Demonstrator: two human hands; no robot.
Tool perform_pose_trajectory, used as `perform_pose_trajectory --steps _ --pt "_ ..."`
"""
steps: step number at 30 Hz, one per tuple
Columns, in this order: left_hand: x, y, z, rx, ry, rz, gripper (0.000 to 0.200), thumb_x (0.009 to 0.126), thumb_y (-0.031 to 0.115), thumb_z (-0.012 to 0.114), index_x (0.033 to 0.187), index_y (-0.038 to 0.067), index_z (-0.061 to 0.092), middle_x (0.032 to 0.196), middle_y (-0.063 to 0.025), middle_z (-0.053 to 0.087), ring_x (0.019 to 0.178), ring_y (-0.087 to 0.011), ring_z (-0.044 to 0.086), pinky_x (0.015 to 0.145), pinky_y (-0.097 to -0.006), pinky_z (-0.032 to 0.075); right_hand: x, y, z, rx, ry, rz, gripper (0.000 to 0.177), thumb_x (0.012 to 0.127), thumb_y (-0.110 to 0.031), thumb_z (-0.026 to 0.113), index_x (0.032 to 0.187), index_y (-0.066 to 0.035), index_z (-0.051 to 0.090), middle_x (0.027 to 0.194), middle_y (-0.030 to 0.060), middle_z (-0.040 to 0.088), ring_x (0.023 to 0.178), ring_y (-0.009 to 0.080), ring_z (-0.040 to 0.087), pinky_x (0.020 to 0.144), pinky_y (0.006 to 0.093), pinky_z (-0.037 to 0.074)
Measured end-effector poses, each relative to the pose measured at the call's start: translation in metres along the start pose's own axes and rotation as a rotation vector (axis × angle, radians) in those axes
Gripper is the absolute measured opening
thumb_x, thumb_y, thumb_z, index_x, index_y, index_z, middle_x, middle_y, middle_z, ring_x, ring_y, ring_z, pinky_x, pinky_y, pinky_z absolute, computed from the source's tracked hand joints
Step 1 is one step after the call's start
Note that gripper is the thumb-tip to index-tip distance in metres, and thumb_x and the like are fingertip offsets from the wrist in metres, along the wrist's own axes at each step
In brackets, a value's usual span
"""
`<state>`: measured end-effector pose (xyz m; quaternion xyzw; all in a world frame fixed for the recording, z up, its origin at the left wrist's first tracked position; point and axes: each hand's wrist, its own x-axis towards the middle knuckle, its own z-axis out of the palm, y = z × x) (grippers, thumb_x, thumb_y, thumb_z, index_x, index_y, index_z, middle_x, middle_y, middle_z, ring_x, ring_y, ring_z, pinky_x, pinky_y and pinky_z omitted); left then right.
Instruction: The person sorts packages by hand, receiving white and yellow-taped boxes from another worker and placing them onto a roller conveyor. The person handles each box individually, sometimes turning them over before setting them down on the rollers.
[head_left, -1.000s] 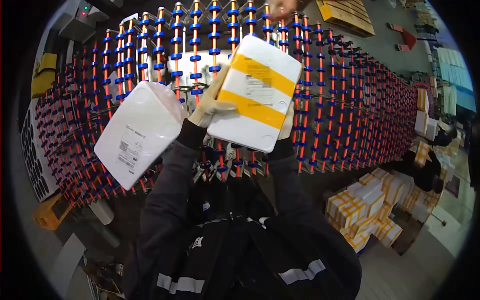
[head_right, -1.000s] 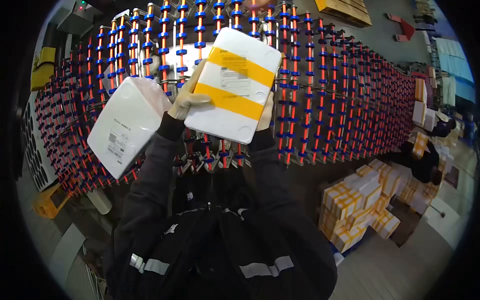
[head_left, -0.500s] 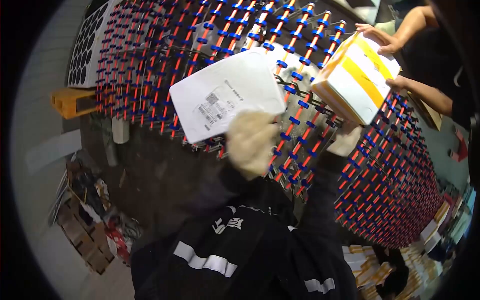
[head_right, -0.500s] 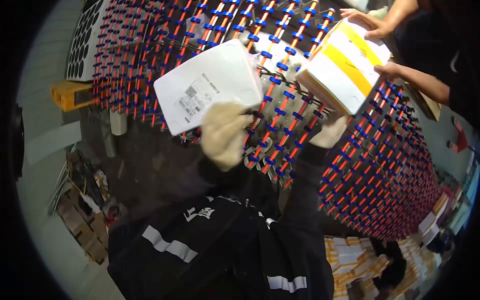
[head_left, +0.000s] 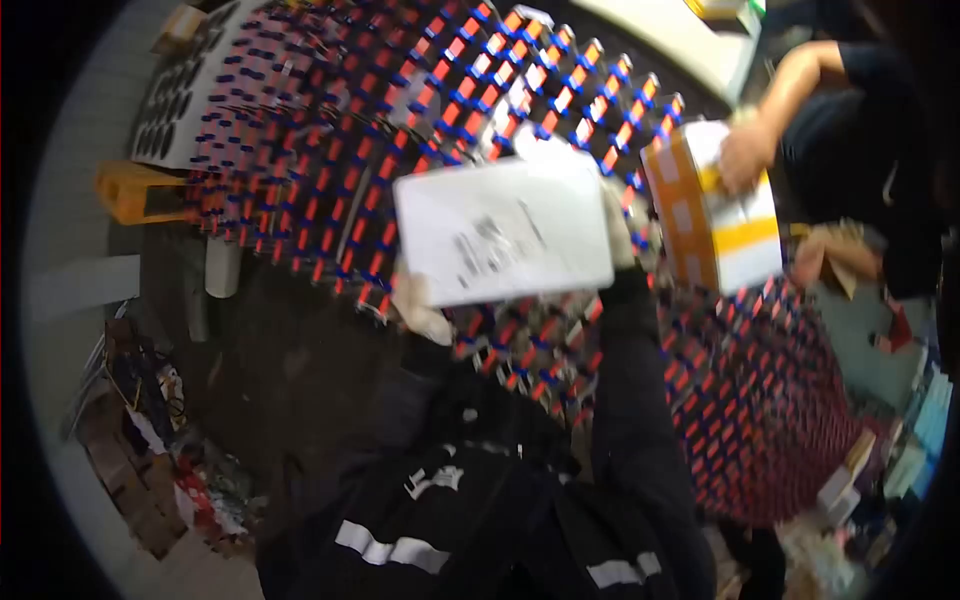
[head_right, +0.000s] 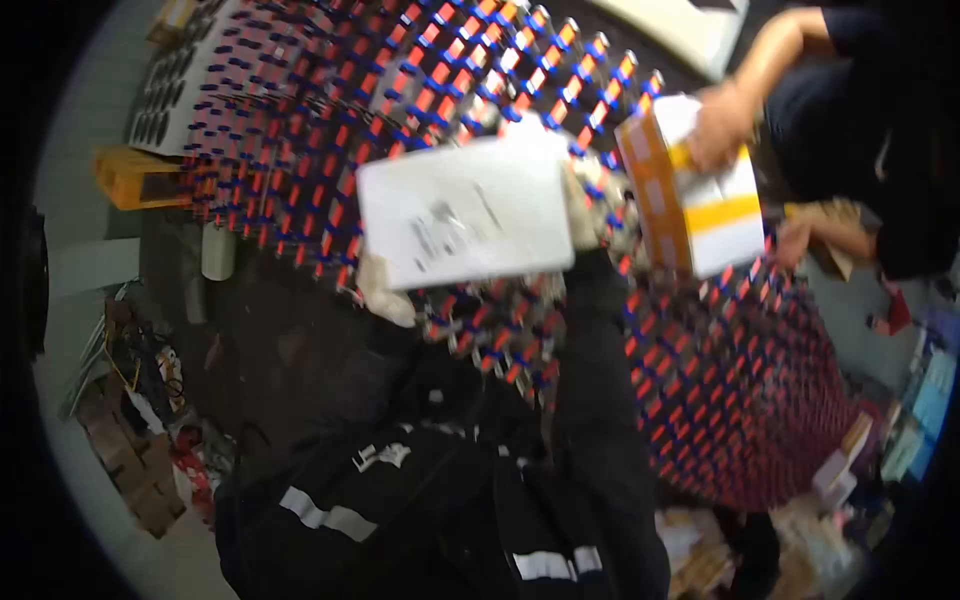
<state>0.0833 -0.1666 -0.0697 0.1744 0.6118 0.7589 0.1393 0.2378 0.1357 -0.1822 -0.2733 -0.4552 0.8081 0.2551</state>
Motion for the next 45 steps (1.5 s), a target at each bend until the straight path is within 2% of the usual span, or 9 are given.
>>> perform_pose_trajectory --steps 9,12,14,16,22,27,30,34,45 --pt "0.11 0.022 0.141 0.006 -0.567 0.088 0.061 0.082 0.002 0.068 0.141 -0.006 0.056 0.13 -0.0207 0.067 0.117 -0.0233 0.065 0.104 -0.037 0.051 -0.154 -0.104 -0.004 -1.24 0.429 -0.237 0.065 0.104 -0.049 0.051 0.15 -0.003 0.047 0.152 0.0167 0.052 0.14 0.0269 0.049 0.117 0.0428 0.039" --pt "0.144 0.011 0.221 -0.146 -0.794 -0.004 0.062 0.079 0.022 0.076 0.132 -0.007 0.063 0.123 -0.02 0.07 0.115 -0.0265 0.066 0.104 -0.039 0.049 -0.16 -0.077 0.015 -1.043 0.365 -0.617 0.072 0.103 -0.05 0.052 0.154 -0.001 0.039 0.157 0.0193 0.044 0.141 0.031 0.045 0.118 0.0447 0.038" --pt "0.148 -0.012 0.256 0.194 -0.665 0.089 0.057 0.081 0.026 0.074 0.128 -0.005 0.065 0.128 -0.0259 0.066 0.119 -0.0351 0.065 0.104 -0.0396 0.049 -0.153 -0.077 0.023 0.345 0.851 -0.136 0.074 0.104 -0.049 0.051 0.156 0.001 0.033 0.158 0.0192 0.04 0.14 0.0344 0.045 0.117 0.0457 0.037" --pt "0.143 -0.022 0.273 0.404 -0.413 -0.083 0.063 0.085 0.034 0.071 0.135 -0.002 0.059 0.134 -0.0272 0.062 0.125 -0.0388 0.06 0.106 -0.0412 0.048 -0.151 -0.048 -0.001 -0.045 0.882 -0.222 0.075 0.104 -0.05 0.051 0.156 0.002 0.033 0.157 0.0184 0.041 0.14 0.0339 0.045 0.118 0.0458 0.037" --pt "0.087 0.029 0.163 0.454 -0.555 -0.25 0.058 0.089 0.025 0.075 0.137 -0.001 0.053 0.124 -0.024 0.063 0.121 -0.0344 0.062 0.1 -0.0429 0.05 -0.169 -0.032 -0.004 -0.692 0.95 -0.241 0.075 0.105 -0.054 0.047 0.157 -0.002 0.035 0.157 0.0176 0.042 0.142 0.0326 0.044 0.117 0.0451 0.036" --pt "0.076 -0.043 0.008 -0.144 0.748 0.107 0.055 0.105 0.02 0.055 0.152 -0.002 0.038 0.148 -0.0109 0.051 0.133 -0.0166 0.049 0.108 -0.0313 0.043 -0.188 -0.032 0.062 0.131 0.903 0.066 0.072 0.1 -0.068 0.047 0.139 -0.008 0.055 0.125 0.0083 0.063 0.099 0.02 0.062 0.089 0.0399 0.051" --pt "0.126 0.001 -0.063 0.154 0.788 0.223 0.069 0.104 0.02 0.06 0.158 -0.004 0.024 0.147 -0.0176 0.048 0.131 -0.0273 0.051 0.109 -0.0379 0.043 -0.192 -0.026 0.101 0.055 0.417 0.401 0.071 0.106 -0.053 0.047 0.152 0.001 0.043 0.156 0.0214 0.045 0.14 0.0326 0.051 0.108 0.0434 0.043" --pt "0.135 0.025 -0.016 -0.432 0.652 0.082 0.09 0.091 -0.003 0.07 0.163 0.008 0.017 0.154 -0.0163 0.043 0.138 -0.0291 0.045 0.117 -0.0417 0.035 -0.106 -0.053 0.15 -0.441 0.165 -0.154 0.055 0.111 -0.03 0.045 0.152 0.007 0.042 0.149 0.0167 0.053 0.136 0.0269 0.052 0.113 0.0397 0.042" --pt "0.085 -0.007 0.045 -0.372 0.0 -0.134 0.071 0.091 -0.006 0.064 0.154 0.006 0.033 0.14 -0.0149 0.058 0.124 -0.0263 0.06 0.109 -0.0397 0.045 -0.071 -0.052 0.136 -0.296 0.537 -0.258 0.028 0.104 -0.012 0.058 0.124 0.007 0.064 0.119 0.0106 0.069 0.107 0.015 0.063 0.097 0.0286 0.05"
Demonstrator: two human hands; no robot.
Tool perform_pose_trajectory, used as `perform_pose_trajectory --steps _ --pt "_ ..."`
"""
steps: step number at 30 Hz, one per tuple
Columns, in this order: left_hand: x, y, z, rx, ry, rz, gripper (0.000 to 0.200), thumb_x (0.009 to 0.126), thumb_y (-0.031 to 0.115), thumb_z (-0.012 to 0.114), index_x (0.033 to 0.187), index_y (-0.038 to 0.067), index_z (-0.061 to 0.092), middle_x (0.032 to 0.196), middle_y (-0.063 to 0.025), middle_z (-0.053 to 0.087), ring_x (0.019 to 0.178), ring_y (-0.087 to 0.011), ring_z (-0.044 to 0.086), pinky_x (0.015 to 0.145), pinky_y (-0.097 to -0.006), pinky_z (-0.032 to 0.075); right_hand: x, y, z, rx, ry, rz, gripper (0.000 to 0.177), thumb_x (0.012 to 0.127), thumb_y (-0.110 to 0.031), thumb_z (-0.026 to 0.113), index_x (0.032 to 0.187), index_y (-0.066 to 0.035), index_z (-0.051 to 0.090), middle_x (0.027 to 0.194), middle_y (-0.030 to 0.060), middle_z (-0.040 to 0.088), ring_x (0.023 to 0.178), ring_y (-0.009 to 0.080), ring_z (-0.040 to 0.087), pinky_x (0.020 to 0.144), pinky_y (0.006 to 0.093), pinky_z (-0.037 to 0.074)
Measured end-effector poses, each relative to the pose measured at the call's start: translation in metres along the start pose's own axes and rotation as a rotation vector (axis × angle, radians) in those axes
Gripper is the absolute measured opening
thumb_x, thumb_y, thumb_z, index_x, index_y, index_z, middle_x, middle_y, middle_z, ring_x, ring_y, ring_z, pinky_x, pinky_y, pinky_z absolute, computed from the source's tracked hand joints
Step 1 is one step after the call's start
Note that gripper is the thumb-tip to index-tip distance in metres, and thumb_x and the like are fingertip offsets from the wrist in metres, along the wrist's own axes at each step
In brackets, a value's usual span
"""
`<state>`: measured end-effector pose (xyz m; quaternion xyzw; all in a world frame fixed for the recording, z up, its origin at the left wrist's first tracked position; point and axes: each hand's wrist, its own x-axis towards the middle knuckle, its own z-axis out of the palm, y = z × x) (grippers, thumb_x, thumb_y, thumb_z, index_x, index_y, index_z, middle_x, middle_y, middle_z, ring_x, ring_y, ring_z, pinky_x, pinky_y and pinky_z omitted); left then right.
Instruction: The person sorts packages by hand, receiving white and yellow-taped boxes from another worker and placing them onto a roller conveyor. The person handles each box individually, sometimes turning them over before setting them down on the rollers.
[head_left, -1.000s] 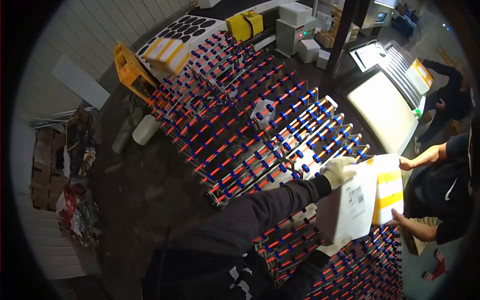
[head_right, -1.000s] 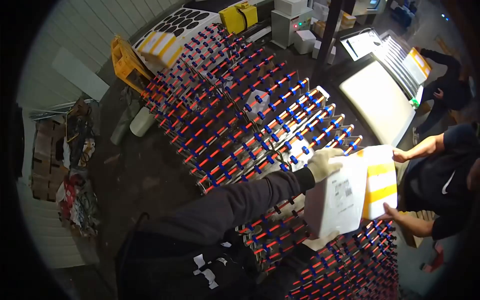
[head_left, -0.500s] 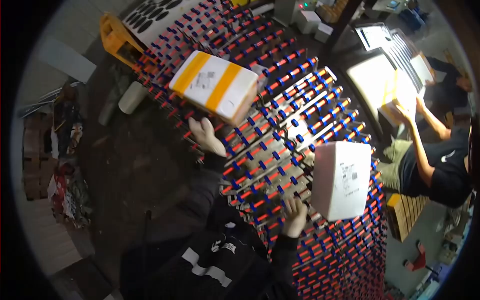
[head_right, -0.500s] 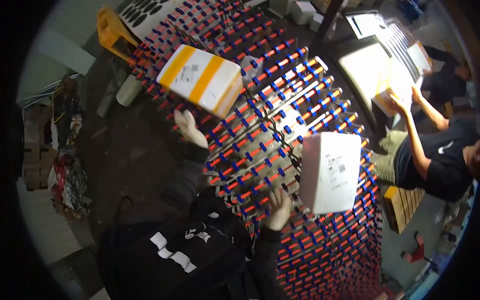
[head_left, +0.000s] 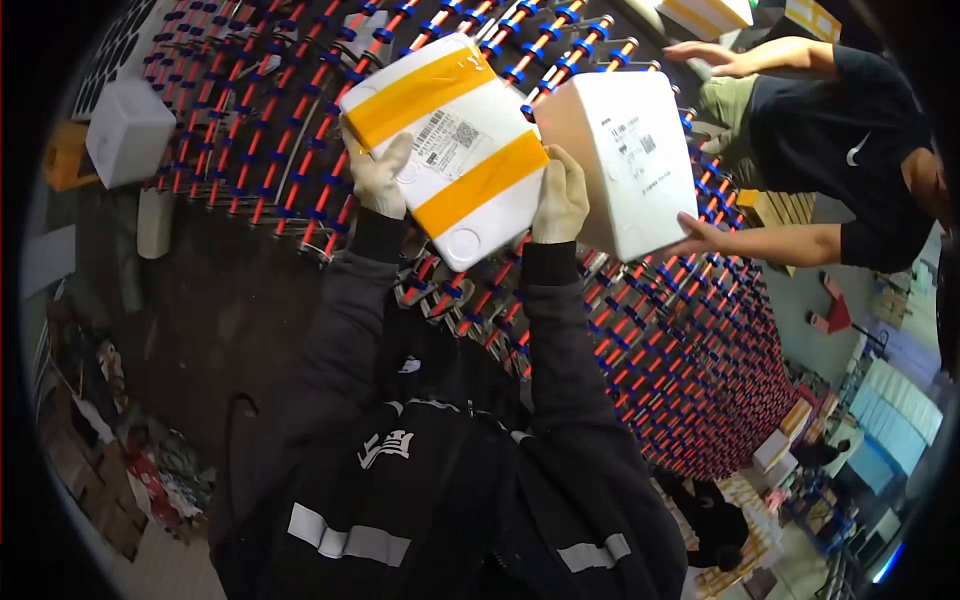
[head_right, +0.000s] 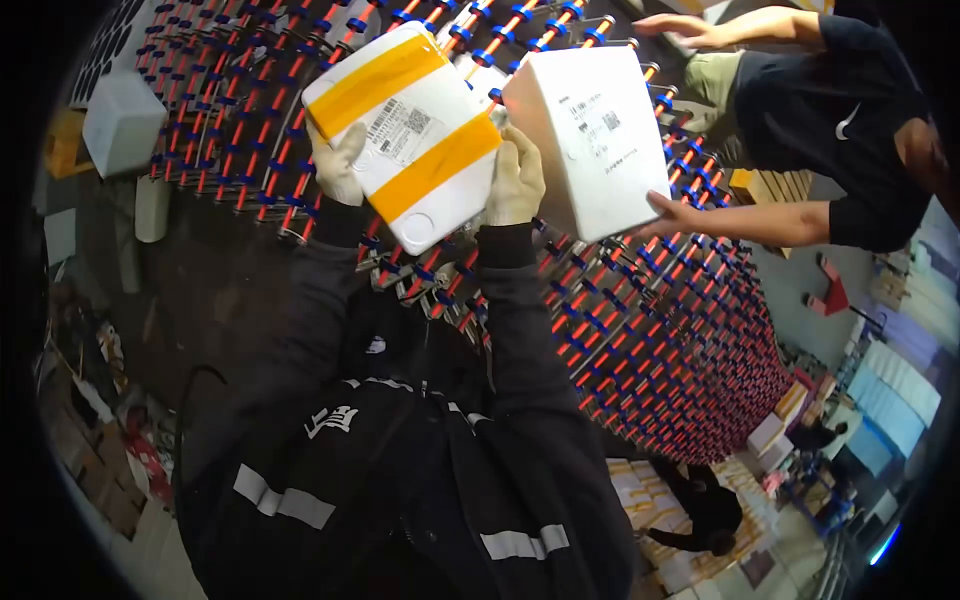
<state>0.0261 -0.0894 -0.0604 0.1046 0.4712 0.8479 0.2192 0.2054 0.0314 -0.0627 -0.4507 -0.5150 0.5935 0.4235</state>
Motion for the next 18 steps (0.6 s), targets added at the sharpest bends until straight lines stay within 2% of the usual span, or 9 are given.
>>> perform_pose_trajectory --steps 4,7,10,12,13,15,16,17,18 --pt "0.003 -0.002 0.011 -0.128 -0.058 -0.068 0.08 0.092 -0.011 0.059 0.16 0.013 0.025 0.144 -0.0184 0.055 0.128 -0.0324 0.059 0.11 -0.0481 0.048 -0.01 0.0 -0.003 0.046 0.032 -0.021 0.028 0.104 -0.013 0.059 0.123 0.007 0.064 0.118 0.011 0.069 0.107 0.015 0.064 0.097 0.0289 0.051" --pt "0.019 -0.004 0.023 -0.233 -0.216 -0.158 0.071 0.093 -0.011 0.056 0.155 0.012 0.033 0.139 -0.0183 0.058 0.124 -0.0335 0.062 0.105 -0.0484 0.052 -0.024 -0.001 -0.005 0.081 0.129 -0.1 0.026 0.104 -0.013 0.056 0.12 0.005 0.065 0.116 0.0123 0.07 0.104 0.0164 0.065 0.094 0.0304 0.051" --pt "0.028 -0.011 0.034 -0.44 -0.401 -0.336 0.063 0.095 -0.006 0.062 0.151 0.01 0.039 0.139 -0.0209 0.058 0.121 -0.0351 0.064 0.105 -0.0495 0.053 -0.044 0.007 -0.02 -0.345 0.229 -0.34 0.023 0.102 -0.011 0.06 0.115 0.005 0.067 0.111 0.0146 0.072 0.098 0.0226 0.068 0.09 0.0339 0.054" --pt "0.036 -0.029 0.032 -0.321 -0.437 -0.399 0.077 0.095 -0.004 0.064 0.16 0.013 0.027 0.147 -0.0178 0.053 0.128 -0.0328 0.059 0.11 -0.0469 0.049 -0.042 0.024 -0.037 -0.497 0.117 -0.588 0.021 0.096 -0.009 0.064 0.112 0.004 0.069 0.109 0.0164 0.073 0.096 0.027 0.07 0.089 0.0366 0.055" --pt "0.035 -0.033 0.031 -0.018 -0.435 -0.219 0.091 0.088 -0.007 0.07 0.161 0.019 0.022 0.147 -0.0128 0.051 0.134 -0.0258 0.053 0.11 -0.042 0.047 -0.046 0.025 -0.039 -0.581 0.196 -0.616 0.02 0.093 -0.009 0.066 0.109 0.003 0.071 0.106 0.0167 0.073 0.095 0.0285 0.07 0.087 0.0379 0.055" --pt "0.015 -0.052 0.052 -0.201 -0.366 -0.179 0.088 0.084 0.0 0.073 0.159 0.01 0.027 0.147 -0.0109 0.049 0.137 -0.0251 0.047 0.117 -0.0421 0.036 -0.051 0.008 -0.043 -0.673 0.265 -0.639 0.019 0.091 -0.009 0.068 0.106 0.002 0.072 0.103 0.0169 0.073 0.095 0.03 0.07 0.086 0.0392 0.056" --pt "0.013 -0.072 0.045 0.258 -0.414 -0.074 0.098 0.088 0.003 0.075 0.165 0.01 0.015 0.153 -0.0141 0.046 0.141 -0.0245 0.045 0.117 -0.0393 0.037 -0.051 0.003 -0.057 -0.927 0.314 -0.697 0.017 0.09 -0.009 0.069 0.103 0.001 0.072 0.101 0.0165 0.073 0.092 0.0306 0.07 0.083 0.0395 0.056" --pt "0.002 -0.079 0.049 0.414 -0.402 -0.066 0.099 0.087 0.012 0.077 0.164 0.008 0.015 0.153 -0.017 0.045 0.142 -0.0269 0.043 0.118 -0.0399 0.036 -0.051 0.0 -0.072 -1.184 0.369 -0.755 0.015 0.09 -0.01 0.07 0.101 0.0 0.073 0.099 0.016 0.073 0.09 0.0313 0.07 0.081 0.0398 0.056" --pt "-0.007 -0.083 0.053 0.567 -0.393 -0.054 0.102 0.086 0.02 0.08 0.163 0.005 0.015 0.154 -0.02 0.043 0.143 -0.0293 0.041 0.119 -0.0405 0.034 -0.053 -0.002 -0.085 -1.194 0.369 -0.757 0.015 0.09 -0.01 0.07 0.101 0.0 0.073 0.099 0.016 0.073 0.09 0.0313 0.07 0.081 0.0398 0.056"
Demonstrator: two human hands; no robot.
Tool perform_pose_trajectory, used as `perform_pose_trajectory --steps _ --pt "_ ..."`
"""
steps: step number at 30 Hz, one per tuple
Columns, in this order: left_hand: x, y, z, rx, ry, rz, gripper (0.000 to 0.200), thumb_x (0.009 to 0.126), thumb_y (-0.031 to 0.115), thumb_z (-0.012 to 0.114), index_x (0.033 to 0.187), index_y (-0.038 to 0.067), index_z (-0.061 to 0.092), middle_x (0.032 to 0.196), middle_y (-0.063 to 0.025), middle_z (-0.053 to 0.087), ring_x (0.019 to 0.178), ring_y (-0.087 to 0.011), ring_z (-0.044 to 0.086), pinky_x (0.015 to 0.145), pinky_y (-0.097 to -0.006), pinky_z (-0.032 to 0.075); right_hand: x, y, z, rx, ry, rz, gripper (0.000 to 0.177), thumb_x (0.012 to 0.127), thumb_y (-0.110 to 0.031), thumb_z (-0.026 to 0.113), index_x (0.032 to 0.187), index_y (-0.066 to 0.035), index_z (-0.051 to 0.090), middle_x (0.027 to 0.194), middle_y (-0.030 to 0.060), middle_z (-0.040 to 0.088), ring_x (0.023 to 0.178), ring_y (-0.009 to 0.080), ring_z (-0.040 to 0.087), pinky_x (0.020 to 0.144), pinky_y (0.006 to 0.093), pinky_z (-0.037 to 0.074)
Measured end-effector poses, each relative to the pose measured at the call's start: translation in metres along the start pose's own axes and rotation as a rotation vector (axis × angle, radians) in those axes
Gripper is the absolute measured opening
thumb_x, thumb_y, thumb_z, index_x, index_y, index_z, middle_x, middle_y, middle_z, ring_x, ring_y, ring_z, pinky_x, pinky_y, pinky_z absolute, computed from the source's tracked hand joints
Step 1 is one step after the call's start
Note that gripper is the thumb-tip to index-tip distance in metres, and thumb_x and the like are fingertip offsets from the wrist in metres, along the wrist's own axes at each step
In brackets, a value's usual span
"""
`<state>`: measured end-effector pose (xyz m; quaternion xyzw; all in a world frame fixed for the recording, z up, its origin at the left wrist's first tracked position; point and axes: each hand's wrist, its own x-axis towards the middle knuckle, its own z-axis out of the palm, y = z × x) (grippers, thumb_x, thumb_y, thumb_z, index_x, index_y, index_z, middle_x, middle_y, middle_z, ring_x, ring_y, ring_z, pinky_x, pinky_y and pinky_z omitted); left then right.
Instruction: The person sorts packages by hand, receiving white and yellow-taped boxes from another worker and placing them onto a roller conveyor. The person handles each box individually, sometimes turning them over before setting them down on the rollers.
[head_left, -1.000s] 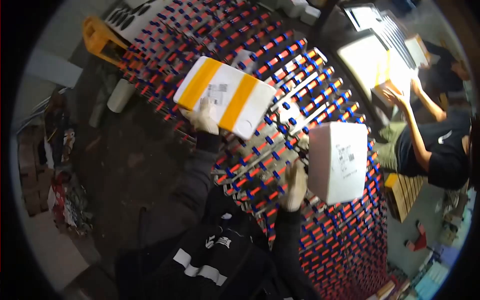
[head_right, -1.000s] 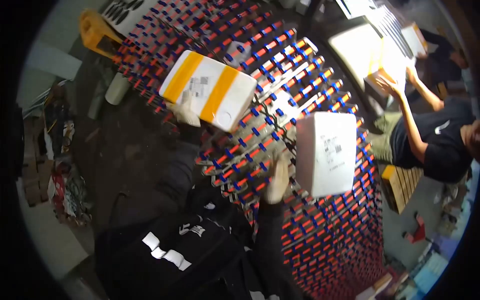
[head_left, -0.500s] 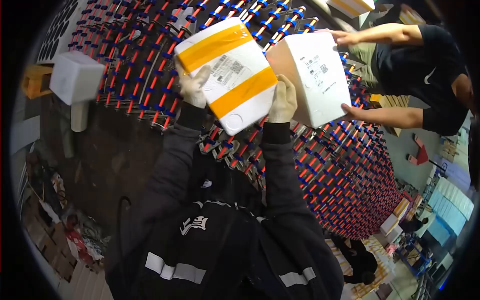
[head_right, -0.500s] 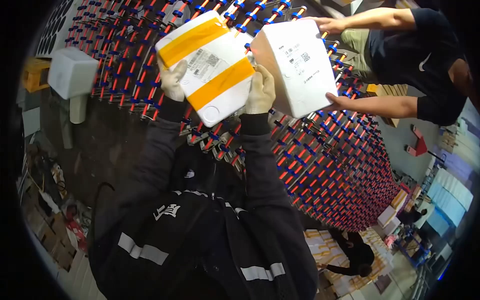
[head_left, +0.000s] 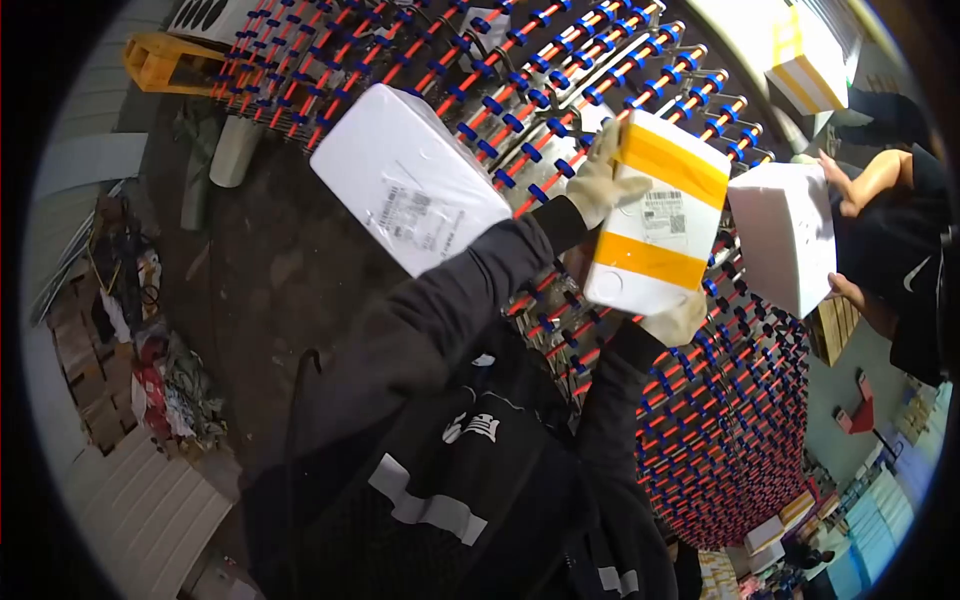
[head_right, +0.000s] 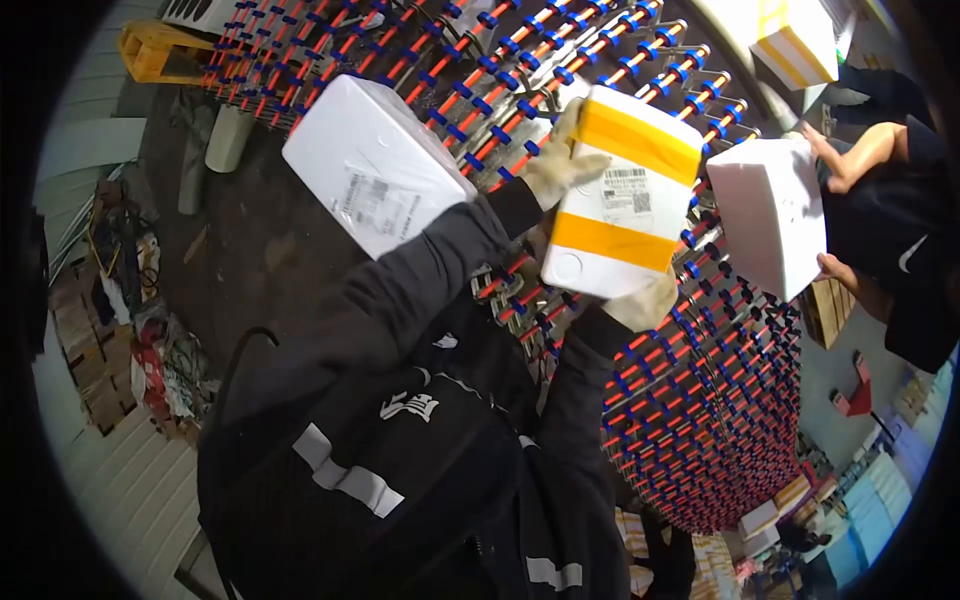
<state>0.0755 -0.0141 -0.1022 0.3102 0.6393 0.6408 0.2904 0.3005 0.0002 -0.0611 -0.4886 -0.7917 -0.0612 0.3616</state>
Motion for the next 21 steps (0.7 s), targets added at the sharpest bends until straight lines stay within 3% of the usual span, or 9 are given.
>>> perform_pose_trajectory --steps 2,4,6,10,11,14,16,19,21 --pt "-0.004 0.02 0.007 0.161 -0.15 0.013 0.107 0.083 0.033 0.082 0.161 0.0 0.017 0.154 -0.0239 0.04 0.145 -0.0327 0.038 0.121 -0.0406 0.031 -0.01 0.025 -0.015 0.027 0.027 -0.006 0.014 0.089 -0.011 0.071 0.099 -0.001 0.073 0.095 0.0151 0.072 0.084 0.0325 0.068 0.077 0.0404 0.055" --pt "0.003 0.018 0.017 0.224 -0.36 0.0 0.115 0.085 0.054 0.076 0.16 -0.007 0.013 0.161 -0.0316 0.028 0.152 -0.0399 0.027 0.126 -0.0403 0.02 -0.023 0.065 -0.026 0.374 -0.232 0.278 0.015 0.092 -0.017 0.067 0.1 -0.005 0.071 0.09 0.0096 0.071 0.08 0.0275 0.067 0.071 0.0395 0.054" --pt "-0.012 -0.003 0.039 0.236 -0.282 0.123 0.093 0.09 0.038 0.074 0.158 -0.003 0.025 0.151 -0.0261 0.044 0.144 -0.0343 0.042 0.12 -0.0397 0.032 -0.032 0.093 -0.034 0.241 -0.235 0.418 0.018 0.092 -0.02 0.066 0.101 -0.005 0.071 0.091 0.0095 0.071 0.082 0.0274 0.067 0.07 0.0399 0.054" --pt "-0.081 0.031 0.045 -0.025 -0.479 -0.17 0.052 0.102 0.039 0.056 0.142 0.008 0.048 0.135 -0.0181 0.06 0.13 -0.0323 0.056 0.109 -0.039 0.042 -0.052 0.136 -0.061 0.19 -0.191 0.663 0.023 0.092 -0.025 0.064 0.103 -0.006 0.07 0.094 0.0093 0.071 0.084 0.0272 0.067 0.069 0.0408 0.054" --pt "-0.104 0.031 0.043 0.042 -0.556 -0.236 0.044 0.102 0.038 0.056 0.135 0.008 0.055 0.12 -0.0175 0.066 0.119 -0.0327 0.063 0.105 -0.0406 0.046 -0.057 0.139 -0.065 0.235 -0.191 0.715 0.025 0.092 -0.027 0.064 0.103 -0.006 0.07 0.094 0.0092 0.071 0.084 0.0271 0.067 0.069 0.041 0.054" --pt "-0.172 0.03 0.033 0.14 -0.635 -0.284 0.04 0.1 0.037 0.059 0.123 0.007 0.071 0.121 -0.0166 0.072 0.112 -0.0352 0.067 0.099 -0.0404 0.052 -0.068 0.137 -0.069 0.44 -0.172 0.887 0.029 0.092 -0.031 0.063 0.105 -0.006 0.069 0.096 0.009 0.071 0.086 0.027 0.068 0.069 0.0416 0.054" --pt "-0.189 0.045 0.014 0.223 -0.637 -0.148 0.037 0.096 0.032 0.062 0.116 0.003 0.072 0.112 -0.018 0.073 0.107 -0.0355 0.068 0.095 -0.0423 0.053 -0.074 0.13 -0.069 0.609 -0.143 1.004 0.031 0.092 -0.034 0.062 0.106 -0.006 0.069 0.098 0.0089 0.072 0.087 0.0269 0.068 0.068 0.042 0.054" --pt "-0.157 0.09 -0.031 0.498 -0.567 0.37 0.025 0.085 0.017 0.068 0.103 0.001 0.072 0.101 -0.017 0.071 0.09 -0.0342 0.067 0.08 -0.0463 0.053 -0.084 0.113 -0.07 0.874 -0.098 1.196 0.035 0.092 -0.038 0.061 0.107 -0.007 0.069 0.1 0.0087 0.072 0.089 0.0267 0.068 0.067 0.0426 0.054" --pt "-0.132 0.12 -0.075 0.229 -0.143 0.731 0.012 0.083 0.009 0.07 0.093 0.003 0.068 0.093 -0.0141 0.068 0.082 -0.0342 0.062 0.075 -0.0478 0.05 -0.092 0.096 -0.069 1.05 -0.064 1.321 0.038 0.092 -0.04 0.06 0.108 -0.007 0.068 0.101 0.0086 0.072 0.09 0.0266 0.069 0.067 0.043 0.053"
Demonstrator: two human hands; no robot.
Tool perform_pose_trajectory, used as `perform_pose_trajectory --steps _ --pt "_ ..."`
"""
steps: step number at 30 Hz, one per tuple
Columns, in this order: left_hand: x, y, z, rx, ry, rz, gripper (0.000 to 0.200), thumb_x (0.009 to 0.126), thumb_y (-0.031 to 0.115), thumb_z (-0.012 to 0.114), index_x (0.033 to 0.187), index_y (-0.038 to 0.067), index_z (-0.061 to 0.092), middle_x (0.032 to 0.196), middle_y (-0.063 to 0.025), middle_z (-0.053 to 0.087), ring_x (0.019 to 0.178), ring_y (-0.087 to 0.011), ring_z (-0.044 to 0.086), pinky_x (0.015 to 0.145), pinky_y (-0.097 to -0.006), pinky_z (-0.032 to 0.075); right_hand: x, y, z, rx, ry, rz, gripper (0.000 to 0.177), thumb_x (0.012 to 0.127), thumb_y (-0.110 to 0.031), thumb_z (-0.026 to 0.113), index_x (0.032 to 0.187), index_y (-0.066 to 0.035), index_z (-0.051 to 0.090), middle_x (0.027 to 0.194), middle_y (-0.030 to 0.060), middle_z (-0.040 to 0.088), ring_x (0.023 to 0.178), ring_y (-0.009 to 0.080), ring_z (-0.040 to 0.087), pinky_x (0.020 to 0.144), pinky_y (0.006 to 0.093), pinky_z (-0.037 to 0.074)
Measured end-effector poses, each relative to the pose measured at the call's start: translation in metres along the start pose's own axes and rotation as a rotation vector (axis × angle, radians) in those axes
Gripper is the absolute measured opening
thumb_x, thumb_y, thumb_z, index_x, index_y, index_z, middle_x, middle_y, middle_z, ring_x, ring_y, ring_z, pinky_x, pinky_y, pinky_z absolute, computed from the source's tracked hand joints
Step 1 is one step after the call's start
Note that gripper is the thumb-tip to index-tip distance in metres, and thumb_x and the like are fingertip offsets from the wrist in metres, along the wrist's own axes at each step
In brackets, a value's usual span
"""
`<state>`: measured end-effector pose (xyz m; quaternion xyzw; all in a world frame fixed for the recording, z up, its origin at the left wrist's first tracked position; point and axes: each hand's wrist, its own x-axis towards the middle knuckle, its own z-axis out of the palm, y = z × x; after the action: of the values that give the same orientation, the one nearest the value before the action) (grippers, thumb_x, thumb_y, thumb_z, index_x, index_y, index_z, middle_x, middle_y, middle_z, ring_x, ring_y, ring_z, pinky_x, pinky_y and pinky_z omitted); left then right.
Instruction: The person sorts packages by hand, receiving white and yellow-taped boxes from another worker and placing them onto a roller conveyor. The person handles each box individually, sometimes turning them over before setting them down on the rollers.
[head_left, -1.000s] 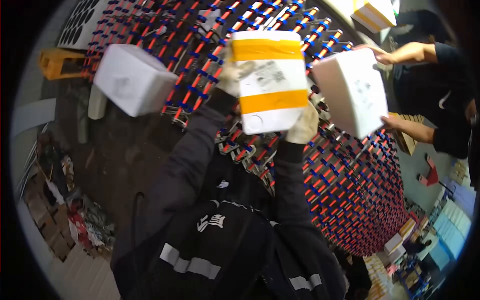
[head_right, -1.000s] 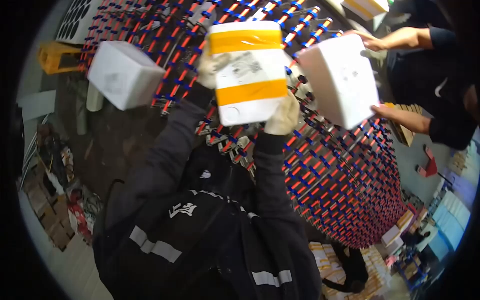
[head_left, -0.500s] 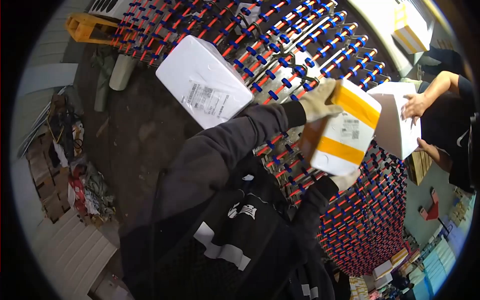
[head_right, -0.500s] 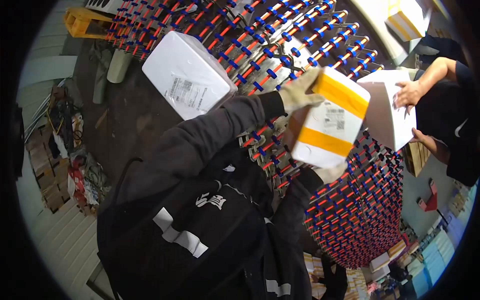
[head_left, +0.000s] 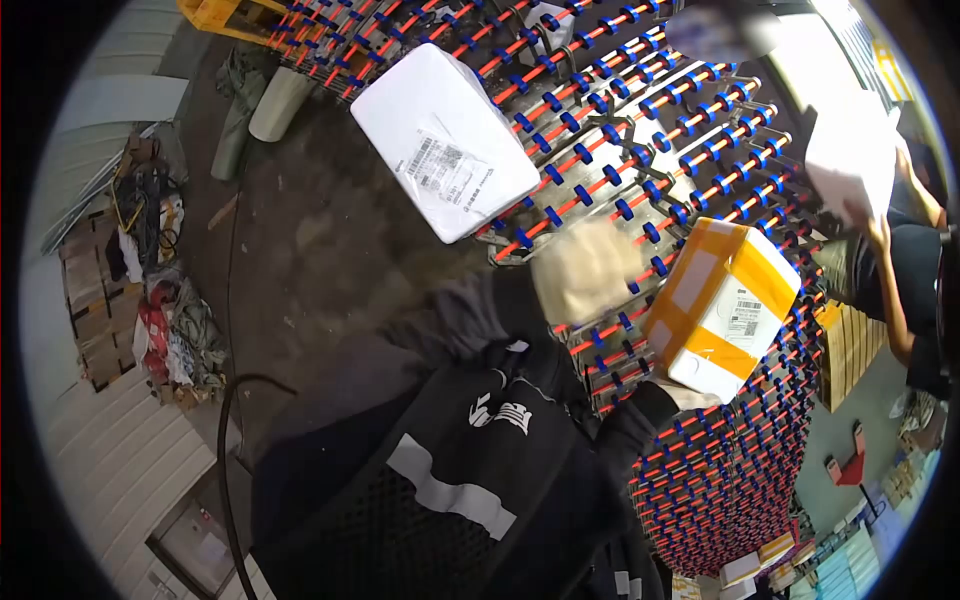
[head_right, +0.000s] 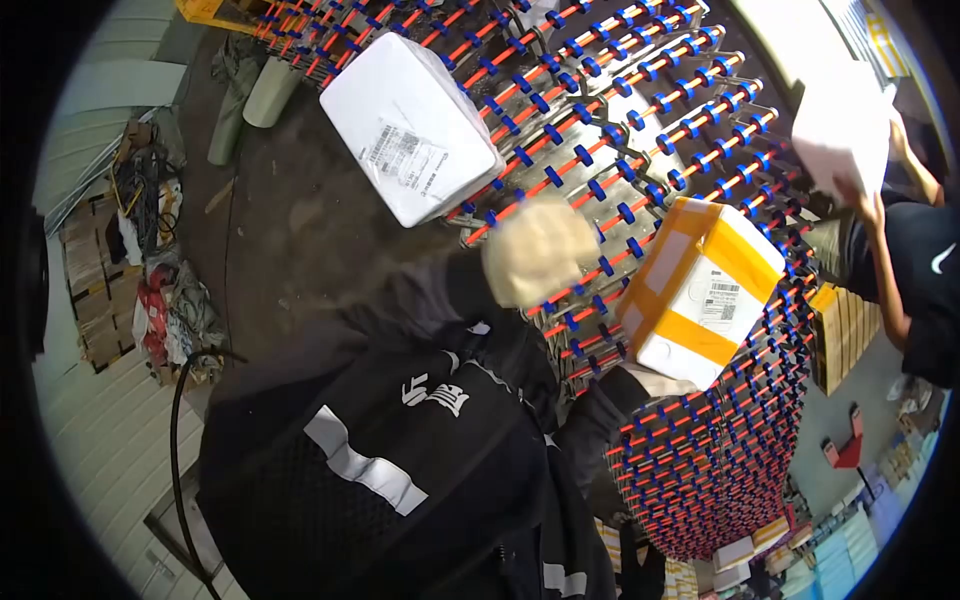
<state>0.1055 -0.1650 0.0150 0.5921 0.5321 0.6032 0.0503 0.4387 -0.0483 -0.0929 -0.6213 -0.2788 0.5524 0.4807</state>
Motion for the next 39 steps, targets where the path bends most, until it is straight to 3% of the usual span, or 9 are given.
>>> perform_pose_trajectory --steps 8,11,20,27,29,30,33,35,39 --pt "-0.087 -0.09 -0.271 1.265 0.531 -0.598 0.05 0.095 0.023 0.067 0.135 -0.006 0.06 0.134 -0.023 0.064 0.126 -0.0391 0.058 0.11 -0.0421 0.044 -0.1 0.063 0.047 -0.056 -0.542 0.705 0.034 0.099 -0.036 0.059 0.115 -0.006 0.065 0.104 0.0079 0.071 0.089 0.0233 0.067 0.066 0.0364 0.05" --pt "-0.222 -0.214 -0.343 0.237 0.627 -0.69 0.041 0.099 0.006 0.062 0.136 -0.012 0.059 0.136 -0.0202 0.064 0.124 -0.0255 0.06 0.11 -0.0387 0.047 -0.094 0.072 0.079 -0.159 -0.572 0.317 0.04 0.1 -0.032 0.06 0.124 -0.001 0.064 0.111 0.011 0.072 0.092 0.0201 0.069 0.065 0.0298 0.05" --pt "-0.173 -0.186 -0.304 -0.344 0.769 -0.662 0.041 0.101 0.017 0.06 0.135 -0.005 0.053 0.13 -0.0217 0.061 0.117 -0.0316 0.061 0.103 -0.0465 0.049 -0.025 0.061 0.084 0.241 -0.056 0.628 0.068 0.102 -0.055 0.045 0.155 -0.013 0.036 0.152 0.0208 0.045 0.133 0.0391 0.051 0.108 0.0557 0.042" --pt "-0.175 -0.185 -0.282 -0.4 0.497 -0.576 0.048 0.103 0.022 0.052 0.14 -0.008 0.049 0.137 -0.0266 0.057 0.123 -0.0352 0.059 0.102 -0.0496 0.051 -0.022 0.062 0.193 -0.2 -0.687 0.165 0.032 0.106 -0.037 0.05 0.111 -0.009 0.066 0.092 0.0006 0.066 0.081 0.0158 0.062 0.072 0.0344 0.05" --pt "-0.244 -0.263 -0.296 0.427 0.251 -0.055 0.053 0.106 0.028 0.046 0.143 -0.009 0.045 0.136 -0.0251 0.058 0.119 -0.033 0.062 0.096 -0.0481 0.056 -0.023 0.113 0.214 -0.572 -0.946 -0.397 0.028 0.102 -0.031 0.052 0.099 -0.007 0.065 0.086 0.0071 0.065 0.079 0.0205 0.061 0.071 0.0399 0.049" --pt "-0.24 -0.245 -0.283 0.016 0.419 -0.424 0.052 0.106 0.028 0.047 0.143 -0.009 0.046 0.135 -0.0249 0.059 0.117 -0.033 0.063 0.095 -0.0477 0.056 -0.006 0.19 0.242 -0.849 -0.826 -0.478 0.04 0.104 -0.036 0.048 0.115 -0.002 0.067 0.111 0.0202 0.072 0.094 0.0325 0.07 0.083 0.0467 0.053" --pt "-0.203 -0.228 -0.233 -0.034 0.458 -0.572 0.051 0.105 0.029 0.048 0.141 -0.007 0.048 0.13 -0.024 0.061 0.112 -0.0329 0.064 0.092 -0.0467 0.056 -0.069 0.145 0.222 -0.633 -0.869 -0.361 0.043 0.104 -0.04 0.05 0.113 -0.001 0.067 0.116 0.019 0.072 0.104 0.0326 0.068 0.091 0.0461 0.05" --pt "-0.185 -0.214 -0.205 -0.029 0.412 -0.622 0.05 0.105 0.03 0.049 0.139 -0.006 0.05 0.127 -0.0235 0.063 0.109 -0.0329 0.065 0.09 -0.0459 0.056 -0.082 0.142 0.207 0.088 -0.573 0.386 0.044 0.104 -0.039 0.049 0.11 0.002 0.065 0.113 0.0204 0.071 0.107 0.0317 0.066 0.095 0.044 0.049" --pt "-0.157 -0.166 -0.143 -0.098 0.281 -0.707 0.048 0.104 0.031 0.051 0.137 -0.003 0.053 0.121 -0.0223 0.066 0.102 -0.0328 0.067 0.086 -0.0445 0.057 -0.053 0.085 0.11 -1.083 -0.749 -0.597 0.028 0.1 -0.025 0.052 0.111 -0.004 0.066 0.108 0.0191 0.069 0.107 0.0385 0.064 0.092 0.0465 0.049"
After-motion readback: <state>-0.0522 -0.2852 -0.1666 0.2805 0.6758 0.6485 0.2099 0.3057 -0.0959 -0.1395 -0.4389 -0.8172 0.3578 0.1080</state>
